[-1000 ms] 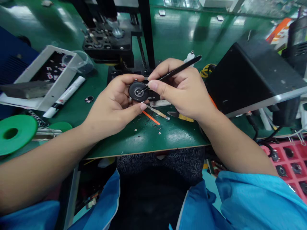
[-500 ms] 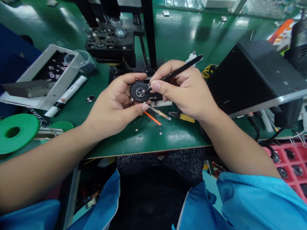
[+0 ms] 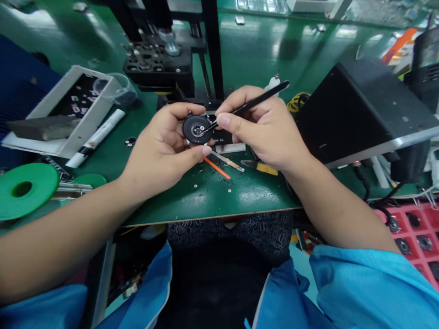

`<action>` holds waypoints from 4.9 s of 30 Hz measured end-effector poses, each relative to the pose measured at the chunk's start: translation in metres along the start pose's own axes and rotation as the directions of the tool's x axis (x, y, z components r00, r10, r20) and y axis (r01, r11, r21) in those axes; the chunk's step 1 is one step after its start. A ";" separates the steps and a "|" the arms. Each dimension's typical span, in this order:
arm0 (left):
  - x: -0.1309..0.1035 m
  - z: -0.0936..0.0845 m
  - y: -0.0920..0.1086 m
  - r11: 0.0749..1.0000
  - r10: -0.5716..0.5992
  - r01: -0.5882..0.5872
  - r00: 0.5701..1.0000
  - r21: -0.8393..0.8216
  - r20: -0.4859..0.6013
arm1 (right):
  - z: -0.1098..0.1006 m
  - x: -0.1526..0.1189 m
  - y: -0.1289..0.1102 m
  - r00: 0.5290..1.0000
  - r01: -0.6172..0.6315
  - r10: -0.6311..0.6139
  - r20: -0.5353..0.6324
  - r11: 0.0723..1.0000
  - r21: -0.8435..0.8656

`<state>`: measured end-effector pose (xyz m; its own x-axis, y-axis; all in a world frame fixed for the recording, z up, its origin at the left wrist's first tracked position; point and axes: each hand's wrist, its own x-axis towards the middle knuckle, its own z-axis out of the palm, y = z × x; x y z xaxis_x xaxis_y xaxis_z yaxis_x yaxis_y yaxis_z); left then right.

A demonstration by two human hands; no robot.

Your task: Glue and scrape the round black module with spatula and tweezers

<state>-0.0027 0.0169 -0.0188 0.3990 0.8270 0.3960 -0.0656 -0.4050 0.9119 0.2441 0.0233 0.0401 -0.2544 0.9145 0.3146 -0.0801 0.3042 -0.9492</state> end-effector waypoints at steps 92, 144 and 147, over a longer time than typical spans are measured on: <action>0.004 0.007 0.016 0.984 -0.131 0.117 0.986 -0.135 -0.100 | -0.001 -0.012 0.005 0.922 0.385 -0.365 0.129 0.899 -0.210; 0.008 0.017 0.044 0.888 -0.401 0.333 0.898 -0.316 -0.182 | 0.002 -0.012 0.020 0.872 0.485 -0.458 0.175 0.856 -0.179; 0.007 0.017 0.042 0.886 -0.405 0.334 0.896 -0.320 -0.185 | 0.002 -0.011 0.018 0.873 0.485 -0.456 0.175 0.850 -0.203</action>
<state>0.0125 -0.0008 0.0208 0.2142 0.9768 0.0056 -0.2176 0.0421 0.9751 0.2438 0.0184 0.0194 -0.3544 0.6124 0.7066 0.0042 0.7567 -0.6537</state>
